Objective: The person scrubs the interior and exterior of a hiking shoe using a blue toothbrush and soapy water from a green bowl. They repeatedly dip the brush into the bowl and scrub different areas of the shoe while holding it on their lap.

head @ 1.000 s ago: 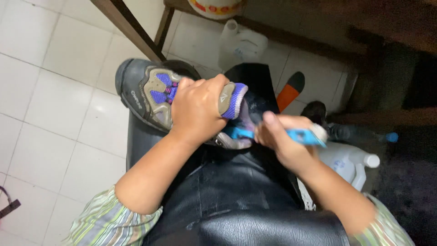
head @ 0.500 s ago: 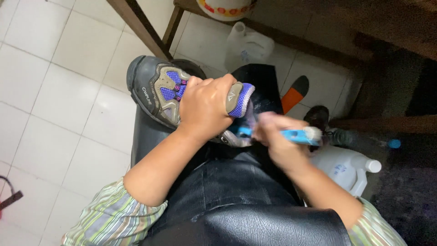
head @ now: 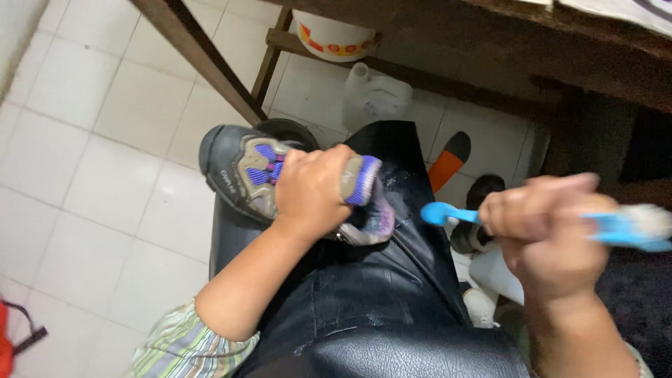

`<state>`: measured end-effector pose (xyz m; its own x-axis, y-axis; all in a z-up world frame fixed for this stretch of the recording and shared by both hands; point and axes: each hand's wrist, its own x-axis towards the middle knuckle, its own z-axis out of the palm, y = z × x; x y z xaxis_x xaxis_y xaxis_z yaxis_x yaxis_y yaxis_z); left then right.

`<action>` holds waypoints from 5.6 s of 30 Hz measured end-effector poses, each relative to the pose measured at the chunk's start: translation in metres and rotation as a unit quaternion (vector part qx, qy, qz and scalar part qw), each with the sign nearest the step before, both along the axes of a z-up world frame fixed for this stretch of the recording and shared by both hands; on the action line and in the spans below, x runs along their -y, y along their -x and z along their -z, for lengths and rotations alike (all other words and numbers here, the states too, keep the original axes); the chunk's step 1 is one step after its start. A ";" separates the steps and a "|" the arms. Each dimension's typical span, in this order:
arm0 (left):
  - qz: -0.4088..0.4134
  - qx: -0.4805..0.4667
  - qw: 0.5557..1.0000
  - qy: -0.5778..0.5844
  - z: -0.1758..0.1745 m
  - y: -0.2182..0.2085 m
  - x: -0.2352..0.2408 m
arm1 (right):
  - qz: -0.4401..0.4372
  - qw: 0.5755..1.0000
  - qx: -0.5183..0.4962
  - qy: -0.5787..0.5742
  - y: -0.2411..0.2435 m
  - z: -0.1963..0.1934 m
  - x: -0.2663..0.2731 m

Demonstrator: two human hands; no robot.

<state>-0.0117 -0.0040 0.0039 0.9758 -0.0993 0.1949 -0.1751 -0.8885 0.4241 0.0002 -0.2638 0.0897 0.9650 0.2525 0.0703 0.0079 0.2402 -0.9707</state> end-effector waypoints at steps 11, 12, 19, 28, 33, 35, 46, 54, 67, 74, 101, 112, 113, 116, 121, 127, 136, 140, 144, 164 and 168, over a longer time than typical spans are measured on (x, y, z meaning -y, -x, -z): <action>-0.053 -0.051 0.996 0.051 -0.004 -0.005 -0.020 | 0.077 0.985 0.049 -0.148 -0.008 0.048 0.018; -0.054 -0.044 0.996 0.048 -0.004 -0.006 -0.018 | 0.097 0.973 0.025 -0.207 -0.001 0.039 0.004; -0.057 -0.037 0.996 0.058 -0.004 -0.004 -0.017 | 0.039 0.987 0.053 -0.146 -0.023 0.088 0.042; -0.075 -0.054 0.994 0.055 -0.001 -0.005 -0.022 | 0.115 0.985 0.115 -0.064 -0.036 0.127 0.065; -0.075 0.011 0.996 0.056 0.009 -0.007 -0.019 | -0.049 0.960 0.073 -0.264 -0.011 0.127 0.003; -0.076 0.009 0.995 0.057 0.006 -0.007 -0.019 | -0.013 0.973 0.118 -0.197 -0.035 0.134 0.040; -0.082 -0.024 0.994 0.071 0.011 -0.008 -0.021 | -0.027 0.971 0.097 -0.218 -0.047 0.119 0.045; -0.078 0.012 0.995 0.062 0.012 -0.007 -0.021 | -0.018 0.969 0.117 -0.215 -0.031 0.122 0.010; -0.060 -0.071 0.994 0.059 -0.005 -0.011 -0.014 | 0.028 0.977 0.210 -0.008 -0.030 0.068 0.029; -0.064 -0.063 0.994 0.061 -0.001 -0.014 -0.019 | 0.009 0.985 0.139 -0.102 -0.033 0.104 0.029; -0.191 0.068 0.887 0.416 -0.074 0.008 -0.032 | -0.054 0.783 0.422 0.454 0.024 0.003 -0.049; 0.016 0.192 0.869 0.456 -0.072 0.038 -0.045 | -0.011 0.790 0.431 0.436 0.010 0.025 -0.031; 0.022 0.221 0.890 0.399 -0.072 0.039 -0.050 | -0.006 0.782 0.444 0.437 0.010 0.025 -0.030; -0.024 0.193 0.949 0.250 -0.073 0.047 -0.063 | -0.012 0.764 0.478 0.434 0.009 0.028 -0.029; -0.094 0.011 0.995 -0.013 -0.076 0.048 -0.065 | -0.041 0.750 0.521 0.407 0.014 0.023 -0.044; 0.027 -0.030 0.982 -0.185 -0.096 0.004 -0.055 | -0.075 0.724 0.569 0.382 0.012 0.031 -0.033; 0.170 -0.390 0.904 0.046 -0.070 -0.052 -0.053 | -0.045 0.752 0.561 0.345 0.015 0.065 -0.017; 0.140 -0.424 0.893 0.055 -0.057 -0.070 -0.055 | -0.071 0.831 0.423 0.354 0.007 0.054 -0.016; 0.119 -0.436 0.889 0.081 -0.080 -0.080 -0.055 | -0.092 0.957 0.162 0.222 0.005 0.014 0.005; 0.321 -0.436 0.835 0.102 -0.248 -0.149 -0.098 | 0.129 0.791 0.518 0.298 -0.169 -0.209 -0.041; 0.244 -0.477 0.832 0.143 -0.249 -0.161 -0.111 | 0.160 0.749 0.523 0.374 -0.204 -0.175 -0.059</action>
